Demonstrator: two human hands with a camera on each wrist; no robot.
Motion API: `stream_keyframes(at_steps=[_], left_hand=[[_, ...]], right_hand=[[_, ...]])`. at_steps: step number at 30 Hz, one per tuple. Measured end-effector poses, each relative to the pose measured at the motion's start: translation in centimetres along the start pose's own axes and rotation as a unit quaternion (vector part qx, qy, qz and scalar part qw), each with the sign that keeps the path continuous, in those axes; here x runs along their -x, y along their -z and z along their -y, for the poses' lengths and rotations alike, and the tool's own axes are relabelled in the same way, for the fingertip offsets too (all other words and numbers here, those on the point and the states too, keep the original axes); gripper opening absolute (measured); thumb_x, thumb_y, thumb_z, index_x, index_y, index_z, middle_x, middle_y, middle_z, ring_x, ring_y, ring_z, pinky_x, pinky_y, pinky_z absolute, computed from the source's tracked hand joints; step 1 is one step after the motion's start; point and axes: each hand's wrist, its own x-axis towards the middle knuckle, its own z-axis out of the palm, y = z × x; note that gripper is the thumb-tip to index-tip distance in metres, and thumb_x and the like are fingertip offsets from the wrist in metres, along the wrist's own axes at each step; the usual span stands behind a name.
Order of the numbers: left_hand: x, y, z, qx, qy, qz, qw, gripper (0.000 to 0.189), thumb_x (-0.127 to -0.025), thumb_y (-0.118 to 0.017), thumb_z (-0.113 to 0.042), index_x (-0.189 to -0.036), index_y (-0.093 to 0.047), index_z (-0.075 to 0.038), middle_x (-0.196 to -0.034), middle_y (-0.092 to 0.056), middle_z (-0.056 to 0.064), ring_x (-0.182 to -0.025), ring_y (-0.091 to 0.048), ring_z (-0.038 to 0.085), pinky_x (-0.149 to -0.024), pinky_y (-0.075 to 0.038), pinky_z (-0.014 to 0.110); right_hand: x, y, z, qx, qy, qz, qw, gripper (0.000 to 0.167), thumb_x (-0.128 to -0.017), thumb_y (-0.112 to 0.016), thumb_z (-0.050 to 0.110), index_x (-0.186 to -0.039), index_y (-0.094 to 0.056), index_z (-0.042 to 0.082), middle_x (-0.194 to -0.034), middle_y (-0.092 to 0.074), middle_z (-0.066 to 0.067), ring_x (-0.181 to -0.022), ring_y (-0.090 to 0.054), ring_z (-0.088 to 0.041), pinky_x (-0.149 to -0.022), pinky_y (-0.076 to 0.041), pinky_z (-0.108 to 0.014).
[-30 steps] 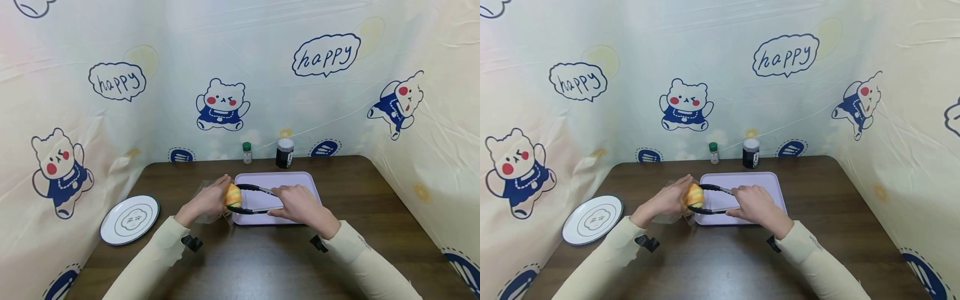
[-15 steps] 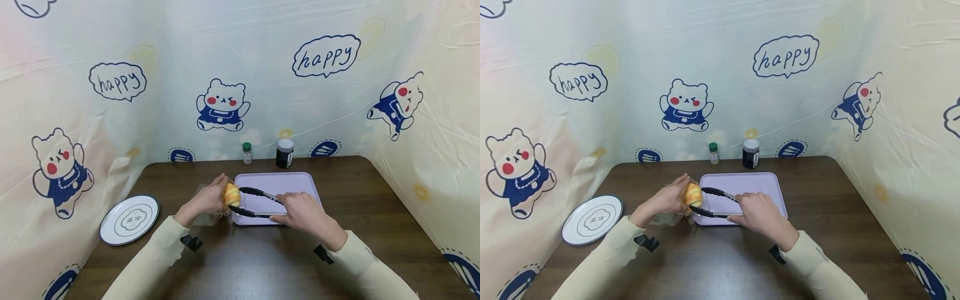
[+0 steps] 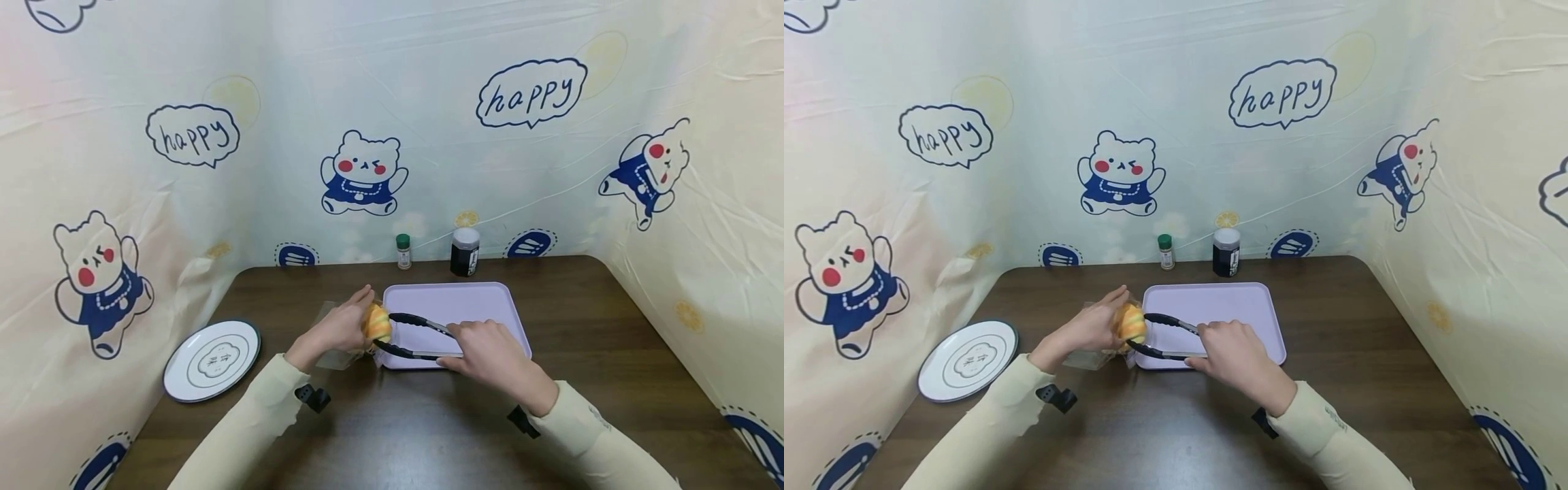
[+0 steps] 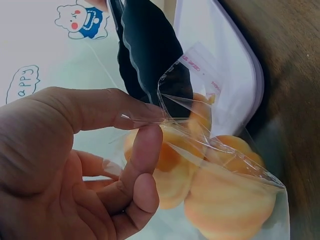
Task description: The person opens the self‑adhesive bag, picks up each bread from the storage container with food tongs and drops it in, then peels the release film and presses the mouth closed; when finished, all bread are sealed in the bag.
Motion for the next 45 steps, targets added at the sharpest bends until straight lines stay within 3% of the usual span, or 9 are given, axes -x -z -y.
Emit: stream_keyframes(at_steps=[7,14,20,22,25,29,34,38,45], left_hand=[[0.0,-0.1,0.3,-0.028,-0.024,-0.001,0.9993,0.103,-0.075,-0.086,-0.014,-0.157,-0.025,-0.004,-0.168,-0.017,0.012,-0.14,-0.046,0.035,-0.092,-0.054,0.045],[0.2,0.0,0.0,-0.033,-0.053,0.0,0.9981,0.098,-0.078,-0.082,-0.007,-0.158,-0.025,-0.006,-0.168,-0.016,0.008,-0.13,-0.055,0.032,-0.068,-0.053,0.031],[0.5,-0.2,-0.2,-0.035,-0.065,0.009,0.9972,0.1,-0.075,-0.081,-0.007,-0.158,-0.026,-0.011,-0.168,-0.017,0.005,-0.141,-0.045,0.033,-0.091,-0.054,0.044],[0.3,-0.3,-0.2,-0.031,-0.062,0.007,0.9976,0.1,-0.075,-0.081,-0.007,-0.159,-0.025,-0.012,-0.169,-0.016,0.003,-0.142,-0.044,0.032,-0.081,-0.055,0.039],[0.0,-0.5,0.1,-0.019,-0.05,0.002,0.9986,0.101,-0.077,-0.081,-0.007,-0.159,-0.024,-0.013,-0.169,-0.013,0.001,-0.122,-0.059,0.028,-0.058,-0.048,0.029],[-0.4,-0.7,0.3,-0.011,-0.035,-0.003,0.9993,0.101,-0.077,-0.083,-0.01,-0.159,-0.023,-0.012,-0.169,-0.012,0.0,-0.101,-0.064,0.022,-0.052,-0.044,0.025],[-0.2,-1.0,0.0,-0.035,-0.053,-0.01,0.998,0.101,-0.075,-0.083,-0.013,-0.158,-0.026,-0.008,-0.169,-0.016,0.004,-0.136,-0.05,0.029,-0.07,-0.053,0.033],[-0.2,-1.1,-0.1,-0.052,-0.081,-0.019,0.9952,0.102,-0.072,-0.084,-0.015,-0.156,-0.027,-0.003,-0.168,-0.018,0.01,-0.141,-0.044,0.03,-0.093,-0.051,0.042],[-0.3,-0.7,0.4,-0.031,-0.043,-0.043,0.9976,0.101,-0.076,-0.082,-0.017,-0.158,-0.025,-0.008,-0.168,-0.017,0.006,-0.136,-0.05,0.029,-0.073,-0.053,0.037]], right_hand=[[0.1,-0.2,-0.3,0.04,0.03,-0.041,0.9979,0.05,-0.082,-0.075,0.054,-0.106,-0.069,0.01,-0.071,-0.062,0.003,-0.05,-0.045,-0.012,-0.047,-0.043,-0.031],[-0.4,0.1,-0.2,0.017,0.014,-0.023,0.9995,0.049,-0.083,-0.074,0.055,-0.103,-0.07,0.01,-0.071,-0.063,0.003,-0.051,-0.045,-0.012,-0.047,-0.042,-0.03],[-0.9,0.1,0.0,-0.007,-0.022,0.008,0.9997,0.043,-0.084,-0.074,0.053,-0.091,-0.069,0.011,-0.064,-0.055,0.003,-0.05,-0.043,-0.014,-0.044,-0.036,-0.028],[-1.0,0.1,0.1,0.003,-0.013,0.002,0.9999,0.043,-0.083,-0.075,0.053,-0.092,-0.069,0.011,-0.065,-0.056,0.004,-0.05,-0.043,-0.013,-0.044,-0.038,-0.029],[-1.0,0.2,0.2,0.023,0.009,-0.003,0.9997,0.046,-0.084,-0.074,0.054,-0.098,-0.071,0.011,-0.069,-0.062,0.003,-0.051,-0.045,-0.012,-0.046,-0.041,-0.029],[-1.2,0.3,0.5,0.026,0.02,0.003,0.9995,0.049,-0.084,-0.074,0.055,-0.104,-0.071,0.011,-0.075,-0.066,0.0,-0.052,-0.046,-0.012,-0.047,-0.044,-0.029],[-1.5,0.0,0.4,0.005,0.001,0.01,0.9999,0.044,-0.084,-0.075,0.052,-0.095,-0.072,0.01,-0.068,-0.061,0.002,-0.051,-0.045,-0.011,-0.046,-0.042,-0.027],[-1.7,-0.2,0.4,-0.003,-0.01,0.019,0.9998,0.042,-0.084,-0.075,0.052,-0.088,-0.07,0.01,-0.064,-0.058,0.002,-0.05,-0.044,-0.012,-0.046,-0.04,-0.027],[-1.7,-0.3,0.4,-0.003,-0.007,0.019,0.9998,0.05,-0.084,-0.074,0.054,-0.105,-0.073,0.009,-0.079,-0.069,-0.002,-0.055,-0.05,-0.013,-0.051,-0.048,-0.031]])
